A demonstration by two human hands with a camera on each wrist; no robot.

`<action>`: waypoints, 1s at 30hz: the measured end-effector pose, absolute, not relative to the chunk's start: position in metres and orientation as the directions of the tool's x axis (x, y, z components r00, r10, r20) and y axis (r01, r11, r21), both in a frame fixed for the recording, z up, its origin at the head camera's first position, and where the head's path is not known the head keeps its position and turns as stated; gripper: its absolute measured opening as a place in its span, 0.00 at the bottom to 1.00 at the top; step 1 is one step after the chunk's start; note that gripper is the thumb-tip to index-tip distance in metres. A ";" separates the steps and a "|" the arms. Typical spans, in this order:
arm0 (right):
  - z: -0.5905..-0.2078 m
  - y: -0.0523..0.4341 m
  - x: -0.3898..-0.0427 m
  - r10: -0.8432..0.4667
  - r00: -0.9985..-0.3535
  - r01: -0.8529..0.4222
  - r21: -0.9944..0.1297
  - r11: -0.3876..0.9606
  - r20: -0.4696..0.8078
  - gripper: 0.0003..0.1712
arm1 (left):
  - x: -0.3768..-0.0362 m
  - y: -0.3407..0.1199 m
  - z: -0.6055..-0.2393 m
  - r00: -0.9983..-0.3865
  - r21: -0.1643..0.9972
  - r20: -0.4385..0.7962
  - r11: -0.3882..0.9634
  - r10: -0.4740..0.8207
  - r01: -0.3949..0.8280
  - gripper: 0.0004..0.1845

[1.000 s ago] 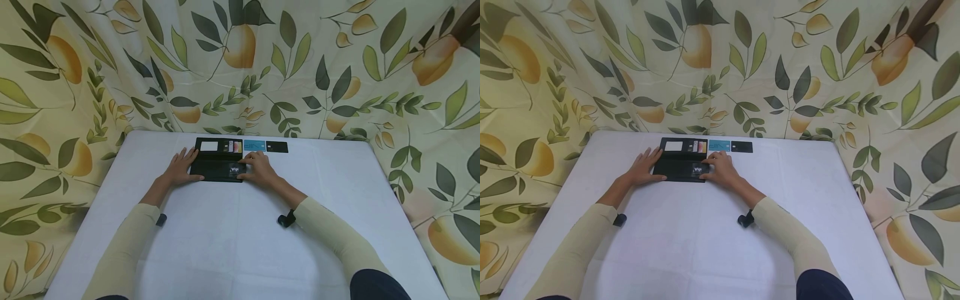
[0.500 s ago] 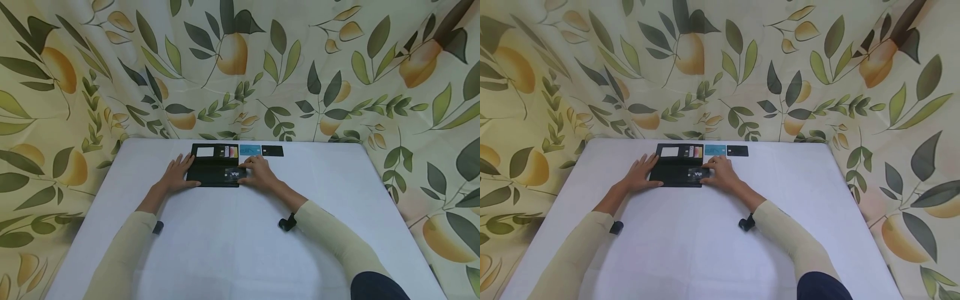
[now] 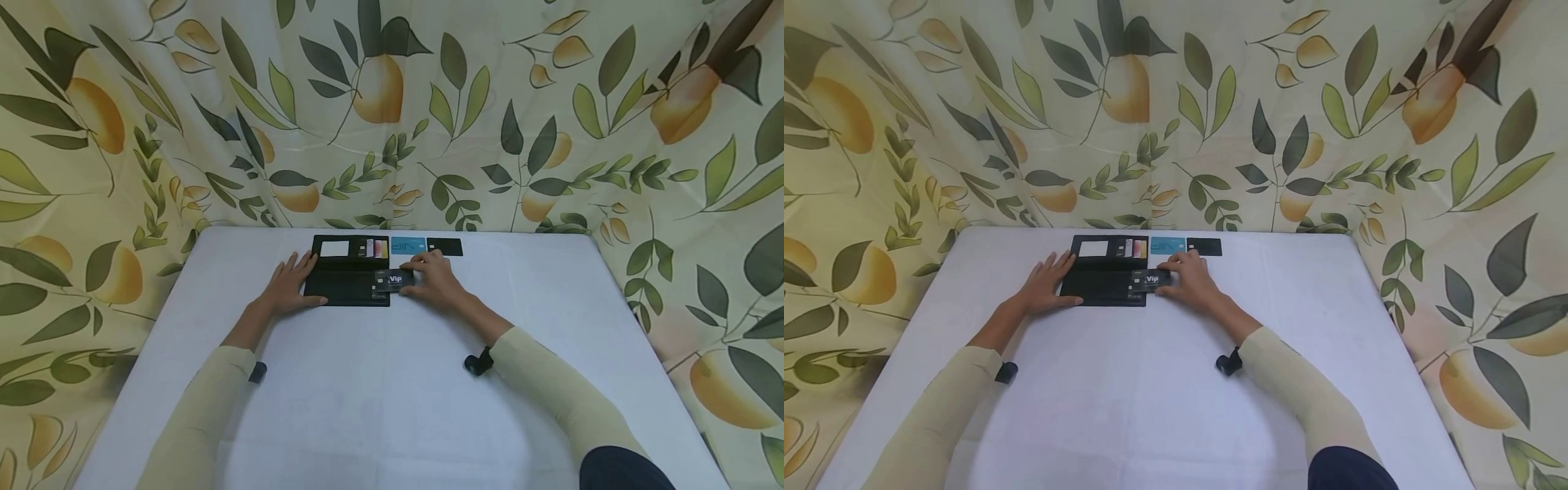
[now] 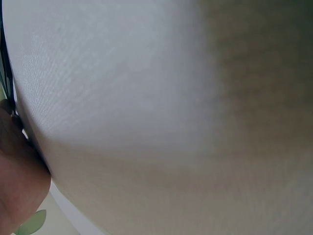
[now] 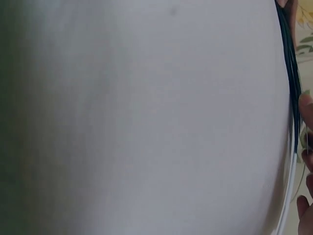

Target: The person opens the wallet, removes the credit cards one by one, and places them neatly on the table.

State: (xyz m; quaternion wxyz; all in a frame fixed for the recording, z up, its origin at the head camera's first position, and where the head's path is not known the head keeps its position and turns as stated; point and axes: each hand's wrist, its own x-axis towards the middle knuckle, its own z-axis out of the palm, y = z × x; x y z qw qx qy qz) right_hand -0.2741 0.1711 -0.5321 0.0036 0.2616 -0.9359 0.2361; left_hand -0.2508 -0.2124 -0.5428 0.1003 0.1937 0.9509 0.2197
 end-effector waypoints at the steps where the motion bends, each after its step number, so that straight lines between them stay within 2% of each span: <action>1: -0.532 0.173 -0.275 -0.483 -0.865 -0.489 -0.434 0.756 0.133 0.36 | -0.251 -0.212 -0.542 -0.905 0.462 -0.103 0.826 0.413 0.324 0.65; 16: -0.534 0.197 -0.285 -0.376 -0.921 -0.381 -0.443 0.812 0.103 0.35 | -0.249 -0.213 -0.542 -0.904 0.485 -0.093 0.812 0.418 0.326 0.64; 30: -0.532 0.214 -0.294 -0.317 -0.947 -0.311 -0.422 0.852 0.057 0.35 | -0.251 -0.210 -0.540 -0.909 0.429 -0.135 0.851 0.393 0.304 0.60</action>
